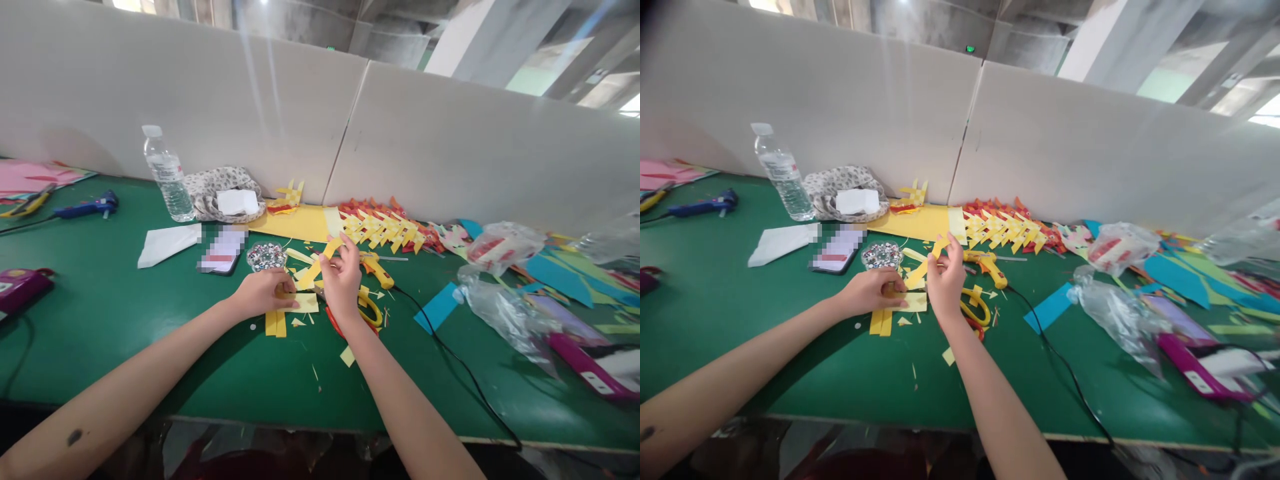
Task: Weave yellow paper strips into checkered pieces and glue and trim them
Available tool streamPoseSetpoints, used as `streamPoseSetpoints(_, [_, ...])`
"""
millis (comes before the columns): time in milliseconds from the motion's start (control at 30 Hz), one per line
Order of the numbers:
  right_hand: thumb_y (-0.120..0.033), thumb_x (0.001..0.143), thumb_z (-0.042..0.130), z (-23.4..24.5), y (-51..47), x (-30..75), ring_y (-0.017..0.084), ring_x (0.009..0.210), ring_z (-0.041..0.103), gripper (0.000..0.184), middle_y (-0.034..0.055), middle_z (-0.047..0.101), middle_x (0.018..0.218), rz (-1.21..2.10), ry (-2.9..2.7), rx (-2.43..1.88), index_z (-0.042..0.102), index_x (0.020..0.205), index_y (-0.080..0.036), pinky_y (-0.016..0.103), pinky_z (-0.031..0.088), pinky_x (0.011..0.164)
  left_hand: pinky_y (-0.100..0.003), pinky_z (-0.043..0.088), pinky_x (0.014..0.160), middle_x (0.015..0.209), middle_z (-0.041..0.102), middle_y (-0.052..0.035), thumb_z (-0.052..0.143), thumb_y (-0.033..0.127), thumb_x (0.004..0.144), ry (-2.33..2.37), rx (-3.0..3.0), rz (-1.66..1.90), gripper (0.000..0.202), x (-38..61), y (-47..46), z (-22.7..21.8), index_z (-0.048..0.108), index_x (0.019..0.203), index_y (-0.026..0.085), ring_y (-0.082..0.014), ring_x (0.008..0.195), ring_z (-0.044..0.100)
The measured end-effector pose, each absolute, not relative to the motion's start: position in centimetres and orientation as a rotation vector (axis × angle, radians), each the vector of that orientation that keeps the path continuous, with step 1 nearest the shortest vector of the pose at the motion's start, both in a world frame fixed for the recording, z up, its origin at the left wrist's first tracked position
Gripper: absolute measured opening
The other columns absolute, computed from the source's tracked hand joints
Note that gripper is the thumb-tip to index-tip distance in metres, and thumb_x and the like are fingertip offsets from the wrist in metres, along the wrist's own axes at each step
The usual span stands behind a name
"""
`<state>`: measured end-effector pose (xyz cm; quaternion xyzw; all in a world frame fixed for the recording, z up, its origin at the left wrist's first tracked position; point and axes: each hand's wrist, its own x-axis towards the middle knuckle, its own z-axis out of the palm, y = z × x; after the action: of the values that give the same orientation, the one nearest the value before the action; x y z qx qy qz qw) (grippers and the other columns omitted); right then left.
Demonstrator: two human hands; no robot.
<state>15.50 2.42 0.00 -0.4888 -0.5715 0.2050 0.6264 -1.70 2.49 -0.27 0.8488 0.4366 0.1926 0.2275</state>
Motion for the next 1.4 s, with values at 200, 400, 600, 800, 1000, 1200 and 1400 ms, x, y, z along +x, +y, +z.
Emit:
streamPoseSetpoints(200, [-0.027,0.078,0.053,0.13,2.33,15.44,0.016,0.077,0.061,0.055,0.0120,0.048,0.130,0.500,-1.302,-1.129,0.036,0.130,-0.028,0.035,0.049,0.071,-0.021,0.033,0.054,0.081,0.059,0.0033,0.063,0.051,0.067,1.219,2.317,0.537,0.032,-1.65,2.53,-0.38,0.058,0.078,0.022,-0.0115,0.066,0.053])
streamPoseSetpoints(400, [-0.028,0.078,0.052,0.09,2.31,15.53,0.014,0.073,0.059,0.053,0.0125,0.047,0.130,0.515,-1.312,-1.149,0.037,0.129,-0.027,0.035,0.048,0.071,-0.022,0.031,0.053,0.076,0.058,0.0033,0.063,0.052,0.067,1.228,2.310,0.533,0.033,-1.53,2.63,-0.50,0.057,0.073,0.021,-0.0114,0.064,0.051])
streamPoseSetpoints(600, [-0.028,0.078,0.051,0.39,2.12,15.38,0.013,0.070,0.058,0.051,0.0118,0.046,0.131,0.511,-1.325,-1.146,0.039,0.127,-0.027,0.032,0.048,0.068,-0.022,0.032,0.053,0.077,0.058,0.0032,0.064,0.054,0.065,1.228,2.292,0.529,0.037,-1.63,2.76,-0.67,0.059,0.082,0.022,-0.0115,0.063,0.052])
streamPoseSetpoints(800, [-0.026,0.077,0.050,0.60,2.00,15.31,0.012,0.069,0.057,0.050,0.0122,0.046,0.131,0.499,-1.334,-1.161,0.039,0.126,-0.026,0.031,0.049,0.067,-0.022,0.034,0.056,0.082,0.056,0.0027,0.063,0.054,0.066,1.196,2.315,0.545,0.035,-1.61,2.96,-0.83,0.061,0.082,0.022,-0.0112,0.067,0.052])
streamPoseSetpoints(1000, [-0.026,0.077,0.051,0.59,1.95,15.25,0.013,0.070,0.058,0.051,0.0125,0.048,0.130,0.490,-1.320,-1.163,0.039,0.126,-0.026,0.031,0.050,0.066,-0.022,0.033,0.054,0.081,0.057,0.0025,0.064,0.055,0.064,1.229,2.271,0.543,0.037,-1.56,2.75,-0.72,0.059,0.080,0.022,-0.0107,0.063,0.051])
streamPoseSetpoints(1200, [-0.026,0.078,0.051,0.54,2.07,15.25,0.014,0.075,0.059,0.046,0.0110,0.051,0.127,0.480,-1.318,-1.141,0.041,0.123,-0.026,0.033,0.051,0.068,-0.023,0.034,0.055,0.075,0.059,0.0035,0.064,0.055,0.064,1.265,2.233,0.515,0.037,-1.55,2.74,-0.82,0.058,0.079,0.022,-0.0115,0.063,0.052])
streamPoseSetpoints(1400, [-0.028,0.078,0.051,0.30,2.18,15.34,0.014,0.076,0.059,0.046,0.0115,0.049,0.128,0.466,-1.327,-1.157,0.040,0.123,-0.026,0.034,0.050,0.069,-0.022,0.035,0.057,0.082,0.061,0.0025,0.064,0.054,0.065,1.219,2.234,0.525,0.037,-1.56,2.92,-0.93,0.063,0.086,0.024,-0.0114,0.066,0.053])
